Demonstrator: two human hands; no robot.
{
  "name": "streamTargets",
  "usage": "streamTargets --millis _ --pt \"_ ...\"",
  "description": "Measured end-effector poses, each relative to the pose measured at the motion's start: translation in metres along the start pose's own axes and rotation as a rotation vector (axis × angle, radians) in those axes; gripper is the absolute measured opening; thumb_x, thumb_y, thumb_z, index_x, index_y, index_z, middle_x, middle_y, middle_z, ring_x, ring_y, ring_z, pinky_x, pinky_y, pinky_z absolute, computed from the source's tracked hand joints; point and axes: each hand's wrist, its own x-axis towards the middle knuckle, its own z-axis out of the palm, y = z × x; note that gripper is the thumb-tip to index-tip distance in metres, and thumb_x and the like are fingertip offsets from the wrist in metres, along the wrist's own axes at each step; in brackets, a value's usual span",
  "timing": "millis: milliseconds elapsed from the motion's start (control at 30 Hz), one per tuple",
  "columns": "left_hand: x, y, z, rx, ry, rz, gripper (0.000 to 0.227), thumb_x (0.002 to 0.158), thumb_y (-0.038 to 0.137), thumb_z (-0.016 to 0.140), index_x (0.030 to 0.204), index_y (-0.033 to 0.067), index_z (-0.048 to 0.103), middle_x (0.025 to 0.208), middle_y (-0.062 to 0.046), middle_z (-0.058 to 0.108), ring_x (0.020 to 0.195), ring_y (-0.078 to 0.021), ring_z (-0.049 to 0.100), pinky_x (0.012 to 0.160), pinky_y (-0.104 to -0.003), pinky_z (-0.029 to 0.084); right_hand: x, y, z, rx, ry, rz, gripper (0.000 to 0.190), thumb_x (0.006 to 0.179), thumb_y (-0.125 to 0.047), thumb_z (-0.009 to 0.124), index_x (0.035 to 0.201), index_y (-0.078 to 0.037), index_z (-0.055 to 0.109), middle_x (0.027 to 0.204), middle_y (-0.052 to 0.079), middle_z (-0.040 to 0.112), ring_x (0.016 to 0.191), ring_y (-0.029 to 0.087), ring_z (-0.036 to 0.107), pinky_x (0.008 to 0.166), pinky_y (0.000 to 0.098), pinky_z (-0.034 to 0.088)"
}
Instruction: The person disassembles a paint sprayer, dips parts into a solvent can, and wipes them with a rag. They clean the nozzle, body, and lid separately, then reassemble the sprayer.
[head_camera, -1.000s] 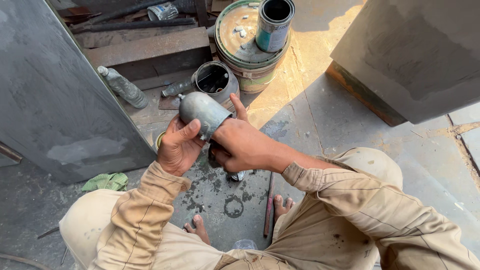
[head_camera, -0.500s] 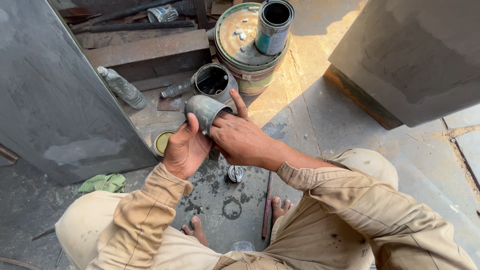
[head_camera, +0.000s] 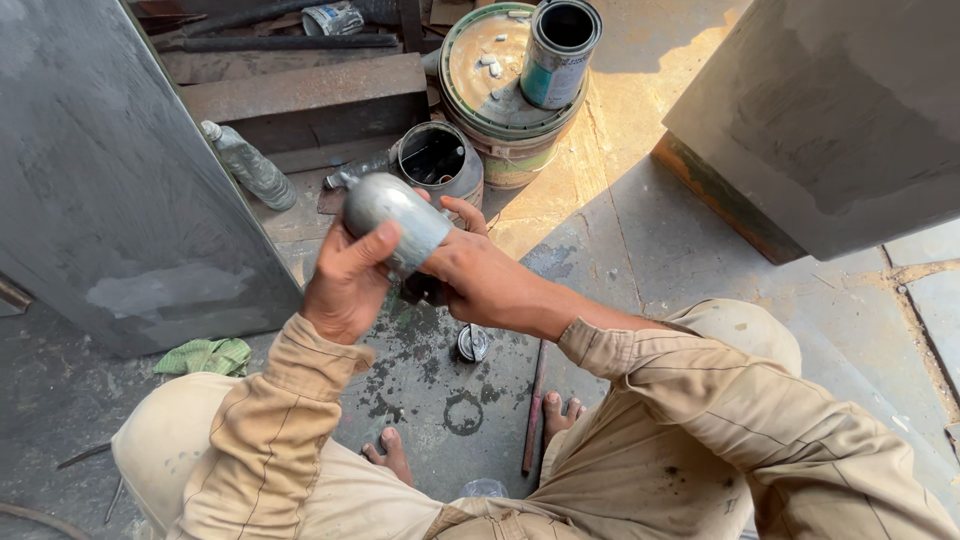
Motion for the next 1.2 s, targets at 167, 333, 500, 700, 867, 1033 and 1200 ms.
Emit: streamTargets --millis 167,333,500,700,867,1033,1200 --pt "0.000 0.037 -0.017 -0.210 0.127 0.145 0.056 0.091 0.025 0.078 0.136 0.0045 0.053 0.133 -0.016 0.066 0.124 -0.0258 0.065 0.112 -0.040 0.054 -0.008 -0.011 -0.023 0.351 0.112 -0.052 0.064 0.074 0.019 0.057 0.131 -0.008 0.066 0.134 0.013 0.068 0.134 0.029 0.059 0.118 0.0488 0.033" --pt "-0.005 0.050 -0.037 -0.383 0.181 0.169 0.063 0.099 0.051 0.067 0.133 -0.0011 0.058 0.119 -0.018 0.067 0.108 -0.0332 0.069 0.090 -0.043 0.060 -0.009 -0.004 -0.045 0.847 0.347 0.326 0.035 0.100 0.009 0.062 0.131 -0.007 0.060 0.121 -0.002 0.064 0.113 0.010 0.059 0.098 0.0283 0.051" --pt "-0.005 0.043 -0.041 -0.537 -0.060 0.062 0.076 0.109 0.059 0.058 0.141 -0.0096 0.057 0.119 -0.024 0.067 0.109 -0.0324 0.069 0.084 -0.037 0.058 -0.016 0.019 -0.056 1.144 0.555 0.325 0.029 0.101 0.008 0.063 0.124 -0.007 0.055 0.118 0.000 0.065 0.110 0.008 0.063 0.098 0.0274 0.056" --pt "-0.004 0.038 -0.030 -0.440 0.142 0.017 0.066 0.105 0.052 0.053 0.140 -0.0048 0.054 0.130 -0.022 0.064 0.120 -0.0328 0.068 0.102 -0.037 0.060 -0.017 0.017 -0.058 1.115 0.606 0.217 0.029 0.107 0.010 0.064 0.129 -0.005 0.053 0.126 0.004 0.062 0.114 0.009 0.063 0.103 0.0270 0.057" --pt "0.002 0.034 -0.021 -0.377 0.204 -0.024 0.067 0.103 0.053 0.053 0.136 -0.0046 0.055 0.126 -0.019 0.067 0.116 -0.0320 0.068 0.100 -0.038 0.060 -0.013 -0.001 -0.056 0.770 0.533 0.074 0.026 0.107 0.012 0.063 0.130 0.000 0.058 0.143 0.007 0.057 0.126 0.013 0.059 0.110 0.0277 0.052" --pt "0.004 0.014 -0.018 -0.314 0.173 -0.076 0.057 0.105 0.049 0.056 0.136 0.0014 0.057 0.124 -0.014 0.067 0.112 -0.0268 0.068 0.097 -0.037 0.059 -0.008 -0.020 -0.051 0.244 0.320 -0.077 0.054 0.094 0.013 0.063 0.145 0.001 0.053 0.153 0.018 0.047 0.146 0.030 0.048 0.124 0.0416 0.043" --pt "0.002 -0.012 -0.001 -0.354 0.074 -0.152 0.044 0.109 0.032 0.065 0.141 0.0033 0.055 0.128 -0.009 0.064 0.114 -0.0195 0.063 0.100 -0.036 0.052 0.001 -0.024 -0.037 -0.149 0.028 0.022 0.053 0.080 -0.004 0.070 0.132 0.004 0.059 0.129 0.018 0.058 0.129 0.033 0.056 0.123 0.0677 0.007"
